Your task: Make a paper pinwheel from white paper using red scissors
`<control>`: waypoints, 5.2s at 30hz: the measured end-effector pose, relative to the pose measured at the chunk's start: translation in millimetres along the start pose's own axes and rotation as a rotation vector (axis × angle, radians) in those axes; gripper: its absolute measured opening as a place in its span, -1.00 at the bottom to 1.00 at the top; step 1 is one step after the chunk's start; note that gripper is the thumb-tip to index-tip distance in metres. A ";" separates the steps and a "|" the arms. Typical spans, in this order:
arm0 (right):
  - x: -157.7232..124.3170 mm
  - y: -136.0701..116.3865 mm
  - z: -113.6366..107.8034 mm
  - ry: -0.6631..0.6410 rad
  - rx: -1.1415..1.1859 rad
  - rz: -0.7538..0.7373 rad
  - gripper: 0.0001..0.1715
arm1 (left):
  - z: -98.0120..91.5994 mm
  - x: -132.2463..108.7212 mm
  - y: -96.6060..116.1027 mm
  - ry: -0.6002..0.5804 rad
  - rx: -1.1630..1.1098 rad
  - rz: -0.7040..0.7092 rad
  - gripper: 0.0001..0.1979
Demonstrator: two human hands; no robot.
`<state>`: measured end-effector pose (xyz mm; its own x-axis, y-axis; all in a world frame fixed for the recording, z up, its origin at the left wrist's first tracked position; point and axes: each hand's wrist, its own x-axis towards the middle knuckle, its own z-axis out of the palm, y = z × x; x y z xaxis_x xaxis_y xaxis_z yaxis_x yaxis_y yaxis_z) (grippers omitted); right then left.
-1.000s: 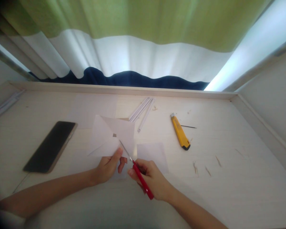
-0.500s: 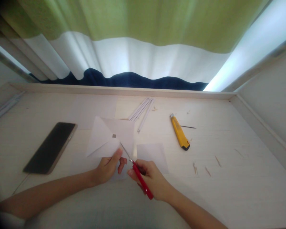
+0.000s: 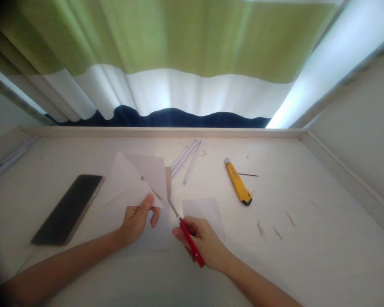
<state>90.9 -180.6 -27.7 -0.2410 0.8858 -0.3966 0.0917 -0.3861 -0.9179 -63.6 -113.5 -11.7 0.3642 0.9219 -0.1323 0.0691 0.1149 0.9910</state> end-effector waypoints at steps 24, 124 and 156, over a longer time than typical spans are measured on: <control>0.6 -17.7 -30.8 0.311 0.184 -0.199 -0.71 | -32.0 17.7 13.6 -0.798 0.185 0.056 -0.68; -18.2 -4.7 -8.0 -0.288 0.198 -0.084 -0.63 | -15.7 8.0 9.1 -0.340 0.118 0.053 -0.49; -19.3 -6.1 -7.0 -0.265 0.201 -0.062 -0.62 | -15.2 7.8 6.7 -0.356 0.108 0.058 -0.50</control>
<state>101.7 -193.6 -14.5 -0.4858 0.8213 -0.2993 -0.1172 -0.4005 -0.9088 -74.4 -99.8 -5.8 0.6691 0.7371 -0.0945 0.1300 0.0091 0.9915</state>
